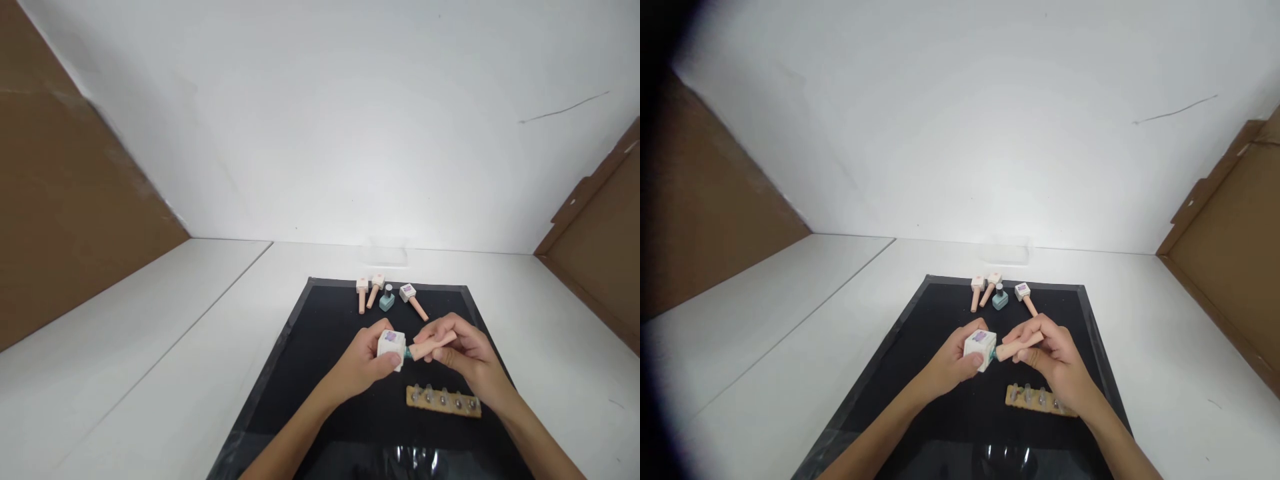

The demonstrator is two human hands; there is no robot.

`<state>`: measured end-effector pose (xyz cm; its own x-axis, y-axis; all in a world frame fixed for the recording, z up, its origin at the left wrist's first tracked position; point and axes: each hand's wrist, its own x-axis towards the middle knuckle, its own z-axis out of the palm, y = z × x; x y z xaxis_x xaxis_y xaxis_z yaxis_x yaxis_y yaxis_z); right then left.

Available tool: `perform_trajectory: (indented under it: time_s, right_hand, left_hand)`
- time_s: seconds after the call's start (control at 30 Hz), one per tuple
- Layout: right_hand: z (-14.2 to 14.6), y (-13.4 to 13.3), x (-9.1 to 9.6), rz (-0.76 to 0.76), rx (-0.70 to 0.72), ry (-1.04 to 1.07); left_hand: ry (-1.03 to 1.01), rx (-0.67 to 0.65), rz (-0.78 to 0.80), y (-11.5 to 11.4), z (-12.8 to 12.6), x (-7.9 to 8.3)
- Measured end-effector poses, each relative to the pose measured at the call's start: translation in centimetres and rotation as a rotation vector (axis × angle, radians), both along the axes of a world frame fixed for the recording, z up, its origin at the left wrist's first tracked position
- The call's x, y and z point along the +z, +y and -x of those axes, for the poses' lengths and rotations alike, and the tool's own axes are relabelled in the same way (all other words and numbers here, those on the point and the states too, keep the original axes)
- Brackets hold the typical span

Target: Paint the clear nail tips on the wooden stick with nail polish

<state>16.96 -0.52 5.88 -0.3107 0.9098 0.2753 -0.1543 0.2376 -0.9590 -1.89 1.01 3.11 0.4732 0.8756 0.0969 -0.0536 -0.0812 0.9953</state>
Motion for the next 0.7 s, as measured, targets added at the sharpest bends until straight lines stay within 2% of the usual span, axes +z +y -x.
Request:
perform_trajectory:
  time_s: [0.1, 0.2, 0.47, 0.7]
  right_hand:
    - [0.6, 0.2, -0.4, 0.186, 0.005, 0.139]
    - [1.2, 0.1, -0.5, 0.258, -0.066, 0.177]
    - [0.9, -0.3, -0.2, 0.052, -0.259, 0.194]
    - [0.7, -0.3, -0.2, -0.035, -0.314, 0.194]
  left_hand:
    - [-0.094, -0.015, 0.039, 0.0, 0.0, -0.7]
    - [-0.197, -0.011, 0.098, 0.2, -0.2, -1.3]
    - [-0.430, -0.041, 0.093, 0.4, -0.1, -2.0]
    - [-0.530, -0.084, 0.126, 0.4, 0.2, -2.1]
